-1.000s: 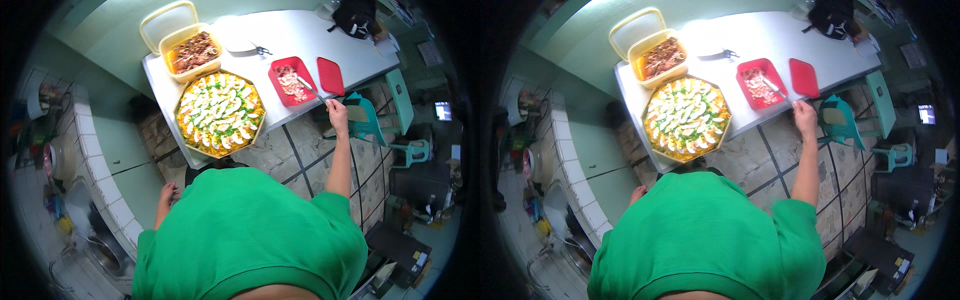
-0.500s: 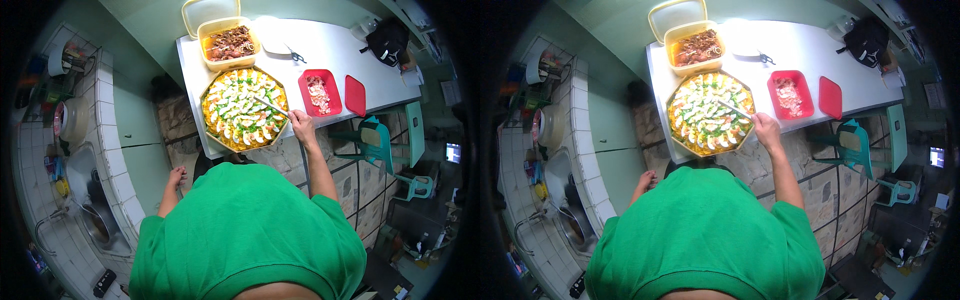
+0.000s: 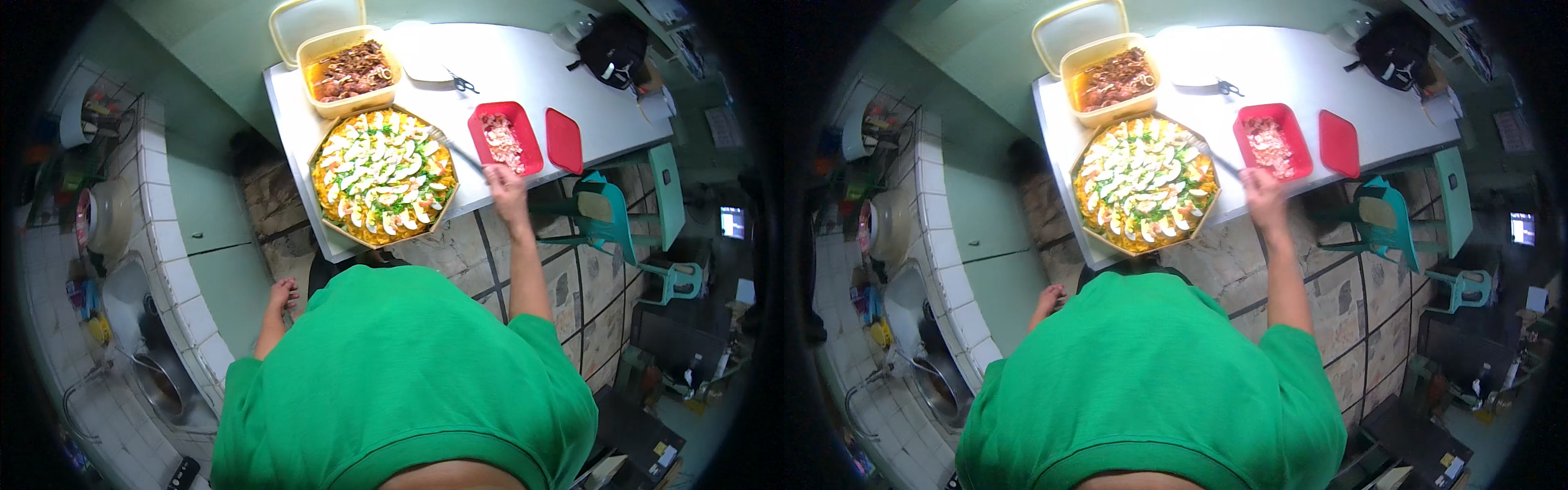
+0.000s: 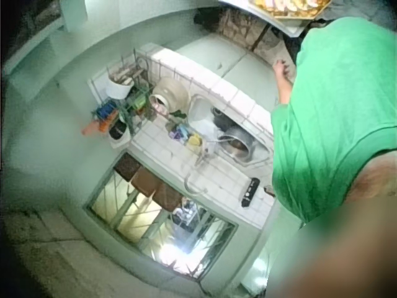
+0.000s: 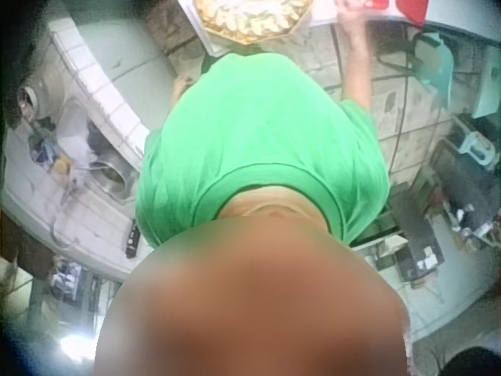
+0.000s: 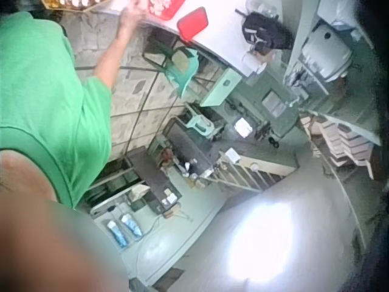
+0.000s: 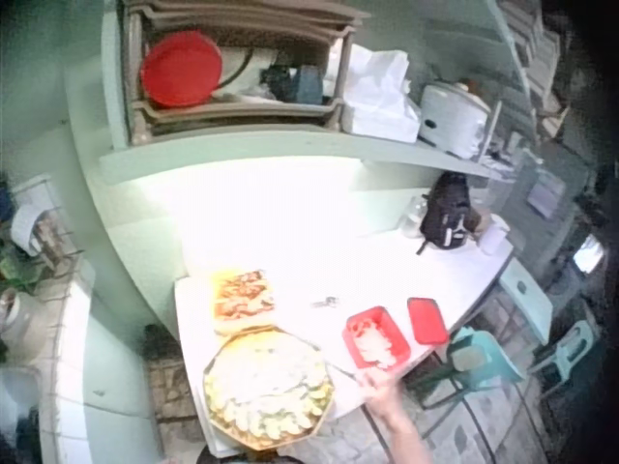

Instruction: The person uses tongs to transfer chopped onions from a red container onto a large round dish topped with sliced eggs and green garnish. They then use the tongs to add cooked meat from a yellow container onto the same dish, continuing to layer the ingredients.

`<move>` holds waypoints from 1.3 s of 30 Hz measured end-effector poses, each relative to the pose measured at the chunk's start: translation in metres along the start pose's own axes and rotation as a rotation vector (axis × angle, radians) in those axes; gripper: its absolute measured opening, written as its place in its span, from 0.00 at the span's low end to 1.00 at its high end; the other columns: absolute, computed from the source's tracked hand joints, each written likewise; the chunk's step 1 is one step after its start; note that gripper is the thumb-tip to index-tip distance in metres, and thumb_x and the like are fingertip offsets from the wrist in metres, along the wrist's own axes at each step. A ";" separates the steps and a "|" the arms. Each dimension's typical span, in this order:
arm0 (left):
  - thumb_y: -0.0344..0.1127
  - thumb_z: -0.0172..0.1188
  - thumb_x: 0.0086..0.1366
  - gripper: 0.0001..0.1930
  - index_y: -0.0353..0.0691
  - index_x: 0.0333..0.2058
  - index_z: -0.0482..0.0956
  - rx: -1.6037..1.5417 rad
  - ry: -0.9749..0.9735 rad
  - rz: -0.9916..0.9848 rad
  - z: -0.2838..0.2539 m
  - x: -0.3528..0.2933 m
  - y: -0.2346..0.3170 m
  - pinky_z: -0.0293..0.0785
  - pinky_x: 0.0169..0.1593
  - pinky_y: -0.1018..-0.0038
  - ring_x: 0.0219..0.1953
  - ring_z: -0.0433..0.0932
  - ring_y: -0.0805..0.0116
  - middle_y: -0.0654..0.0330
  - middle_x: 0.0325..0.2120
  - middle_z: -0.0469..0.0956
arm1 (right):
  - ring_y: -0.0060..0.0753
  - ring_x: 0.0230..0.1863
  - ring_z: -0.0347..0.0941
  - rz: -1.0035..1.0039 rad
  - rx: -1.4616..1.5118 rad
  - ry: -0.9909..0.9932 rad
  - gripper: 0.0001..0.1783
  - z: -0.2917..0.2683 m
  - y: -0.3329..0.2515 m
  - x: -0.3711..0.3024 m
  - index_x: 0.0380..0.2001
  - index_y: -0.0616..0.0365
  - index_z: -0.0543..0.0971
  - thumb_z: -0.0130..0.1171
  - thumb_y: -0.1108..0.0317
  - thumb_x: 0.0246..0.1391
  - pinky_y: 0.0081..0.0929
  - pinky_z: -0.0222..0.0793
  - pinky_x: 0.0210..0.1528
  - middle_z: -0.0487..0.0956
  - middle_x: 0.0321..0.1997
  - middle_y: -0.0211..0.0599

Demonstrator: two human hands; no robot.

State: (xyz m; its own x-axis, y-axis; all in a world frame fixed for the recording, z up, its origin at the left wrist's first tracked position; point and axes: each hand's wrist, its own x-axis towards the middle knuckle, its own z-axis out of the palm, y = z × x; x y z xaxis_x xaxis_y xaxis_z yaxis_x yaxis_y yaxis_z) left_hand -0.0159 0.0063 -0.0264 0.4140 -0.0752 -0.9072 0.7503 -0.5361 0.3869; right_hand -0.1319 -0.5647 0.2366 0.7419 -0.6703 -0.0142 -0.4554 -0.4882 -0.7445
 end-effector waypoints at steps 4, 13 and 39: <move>0.48 0.53 0.69 0.15 0.54 0.52 0.74 0.053 -0.013 0.021 0.000 0.000 0.019 0.71 0.35 0.65 0.35 0.77 0.70 0.67 0.38 0.77 | 0.53 0.39 0.78 0.072 -0.155 0.356 0.20 -0.075 0.033 0.023 0.36 0.61 0.81 0.50 0.54 0.63 0.41 0.70 0.41 0.80 0.31 0.52; 0.47 0.53 0.69 0.15 0.52 0.51 0.75 0.086 -0.012 0.011 -0.005 -0.002 0.008 0.72 0.31 0.67 0.33 0.76 0.68 0.65 0.38 0.77 | 0.60 0.44 0.76 0.177 -0.742 0.147 0.17 -0.094 0.064 0.028 0.35 0.55 0.81 0.50 0.55 0.60 0.51 0.70 0.46 0.80 0.41 0.48; 0.50 0.53 0.68 0.16 0.53 0.50 0.74 0.039 0.011 -0.035 0.002 -0.002 0.013 0.71 0.35 0.65 0.35 0.78 0.70 0.69 0.37 0.77 | 0.38 0.32 0.73 -0.628 -0.491 0.073 0.12 0.033 0.002 -0.061 0.43 0.50 0.78 0.60 0.66 0.53 0.35 0.65 0.33 0.75 0.32 0.33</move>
State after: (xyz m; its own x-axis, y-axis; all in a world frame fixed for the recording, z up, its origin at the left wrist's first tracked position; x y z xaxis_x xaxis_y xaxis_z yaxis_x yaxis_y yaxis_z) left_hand -0.0078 -0.0027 -0.0200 0.3933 -0.0465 -0.9182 0.7440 -0.5707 0.3475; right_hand -0.1613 -0.5063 0.2140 0.9054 -0.2146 0.3663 -0.1401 -0.9655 -0.2194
